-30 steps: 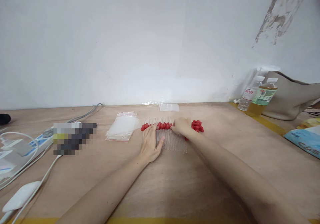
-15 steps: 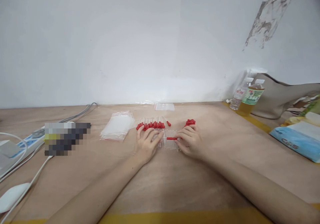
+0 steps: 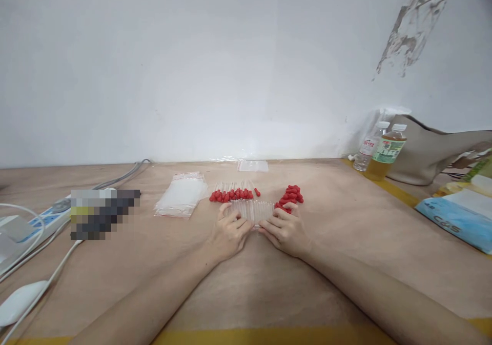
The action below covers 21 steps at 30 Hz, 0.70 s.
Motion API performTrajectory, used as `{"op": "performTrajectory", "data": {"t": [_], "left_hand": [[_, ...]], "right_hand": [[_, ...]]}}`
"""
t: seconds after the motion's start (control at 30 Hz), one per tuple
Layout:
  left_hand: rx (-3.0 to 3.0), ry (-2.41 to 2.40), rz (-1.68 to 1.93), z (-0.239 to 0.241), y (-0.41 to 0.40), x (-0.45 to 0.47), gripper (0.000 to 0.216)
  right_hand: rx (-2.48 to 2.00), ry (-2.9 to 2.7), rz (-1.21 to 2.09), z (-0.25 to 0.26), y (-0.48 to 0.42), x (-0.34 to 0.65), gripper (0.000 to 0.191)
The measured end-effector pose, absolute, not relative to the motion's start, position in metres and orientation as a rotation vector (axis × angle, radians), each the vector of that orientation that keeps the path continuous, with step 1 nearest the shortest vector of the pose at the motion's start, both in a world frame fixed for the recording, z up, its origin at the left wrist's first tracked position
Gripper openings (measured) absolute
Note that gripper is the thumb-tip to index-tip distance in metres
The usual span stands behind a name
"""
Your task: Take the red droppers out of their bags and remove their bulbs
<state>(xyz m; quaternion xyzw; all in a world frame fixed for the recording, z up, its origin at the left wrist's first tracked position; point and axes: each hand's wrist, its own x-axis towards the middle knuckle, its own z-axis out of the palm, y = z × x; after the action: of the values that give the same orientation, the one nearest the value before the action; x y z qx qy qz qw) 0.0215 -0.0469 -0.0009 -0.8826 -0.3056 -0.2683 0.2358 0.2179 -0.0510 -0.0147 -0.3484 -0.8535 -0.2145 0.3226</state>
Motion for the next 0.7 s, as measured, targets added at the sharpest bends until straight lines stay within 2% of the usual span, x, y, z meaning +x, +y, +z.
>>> {"op": "performTrajectory", "data": {"t": [0.43,0.7], "left_hand": [[-2.534,-0.88,-0.838,-0.003,-0.044,0.018,0.021],[-2.464,-1.154,-1.042,-0.004,-0.023,-0.009,0.025]], "right_hand": [[-0.832,-2.17,-0.727,-0.014,-0.058,0.234,0.017],[-0.992,-1.967,-0.37,-0.017,-0.03,0.279,0.02]]}}
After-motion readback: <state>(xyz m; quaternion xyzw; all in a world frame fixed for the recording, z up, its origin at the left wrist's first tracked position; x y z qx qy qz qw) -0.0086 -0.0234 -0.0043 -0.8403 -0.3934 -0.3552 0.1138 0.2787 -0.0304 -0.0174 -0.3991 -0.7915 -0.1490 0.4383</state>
